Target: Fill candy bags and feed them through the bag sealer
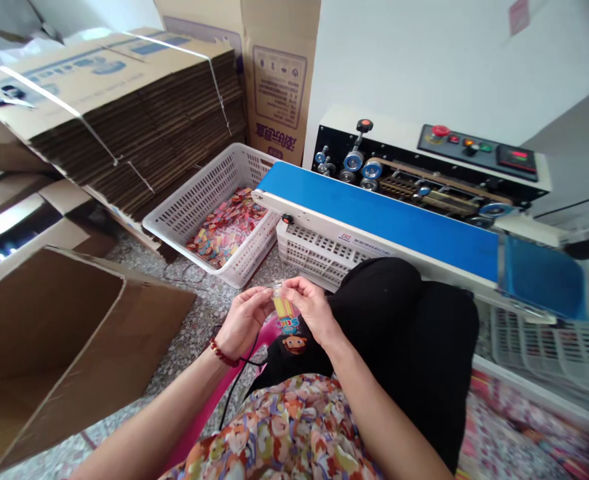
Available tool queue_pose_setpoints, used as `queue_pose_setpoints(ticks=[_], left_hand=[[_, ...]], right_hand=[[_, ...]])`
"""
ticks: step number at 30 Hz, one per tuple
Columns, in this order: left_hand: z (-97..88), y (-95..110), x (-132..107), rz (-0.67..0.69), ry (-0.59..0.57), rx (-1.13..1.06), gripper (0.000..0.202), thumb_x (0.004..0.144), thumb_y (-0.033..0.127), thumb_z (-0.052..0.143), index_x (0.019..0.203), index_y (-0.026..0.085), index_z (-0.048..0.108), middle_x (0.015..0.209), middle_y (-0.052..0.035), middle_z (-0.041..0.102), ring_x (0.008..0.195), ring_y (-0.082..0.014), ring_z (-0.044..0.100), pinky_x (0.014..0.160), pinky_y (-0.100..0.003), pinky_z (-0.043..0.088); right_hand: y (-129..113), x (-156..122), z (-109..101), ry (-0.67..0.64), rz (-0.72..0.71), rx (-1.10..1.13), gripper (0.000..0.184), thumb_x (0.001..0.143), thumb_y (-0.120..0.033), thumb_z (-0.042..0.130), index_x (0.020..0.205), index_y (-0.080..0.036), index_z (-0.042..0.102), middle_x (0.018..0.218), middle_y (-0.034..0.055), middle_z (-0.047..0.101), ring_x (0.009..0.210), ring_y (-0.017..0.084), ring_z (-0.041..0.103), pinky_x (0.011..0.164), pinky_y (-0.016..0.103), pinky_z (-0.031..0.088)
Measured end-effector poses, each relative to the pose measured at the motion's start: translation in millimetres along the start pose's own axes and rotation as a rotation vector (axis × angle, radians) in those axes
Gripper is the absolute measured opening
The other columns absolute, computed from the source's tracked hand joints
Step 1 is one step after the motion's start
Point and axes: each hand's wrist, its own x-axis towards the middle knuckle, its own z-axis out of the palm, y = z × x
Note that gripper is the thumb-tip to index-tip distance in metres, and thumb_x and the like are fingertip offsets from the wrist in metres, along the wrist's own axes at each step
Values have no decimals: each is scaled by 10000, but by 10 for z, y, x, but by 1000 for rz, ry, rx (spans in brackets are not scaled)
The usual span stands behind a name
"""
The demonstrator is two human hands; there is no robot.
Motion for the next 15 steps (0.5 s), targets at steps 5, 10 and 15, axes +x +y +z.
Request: queue_pose_setpoints(ticks=[5,10,15], left_hand=[[24,-10,8,11,-1,-2,136,708,202,785,754,98,710,791,-69,721,727,-146,655,738,-286,541],[-1,14,39,7,17,-28,120,731,196,765,771,104,698,809,-50,714,714,-120,638,688,-242,531],[-70,19,40,-24,-21,-29,134,754,221,750,804,112,691,843,-47,710,732,-130,645,714,-266,537]], right_hand=[[22,3,-7,22,-23,-82,282,729,-451,706,735,-194,590,624,-45,540,571,105,468,552,234,380],[58,-6,-22,-55,-62,-113,243,753,-411,678,839,-192,618,733,-21,612,658,123,538,614,240,424],[115,-14,-32,-98,-37,-133,161,729,-309,669,829,-196,611,713,-26,611,641,122,543,609,241,432]])
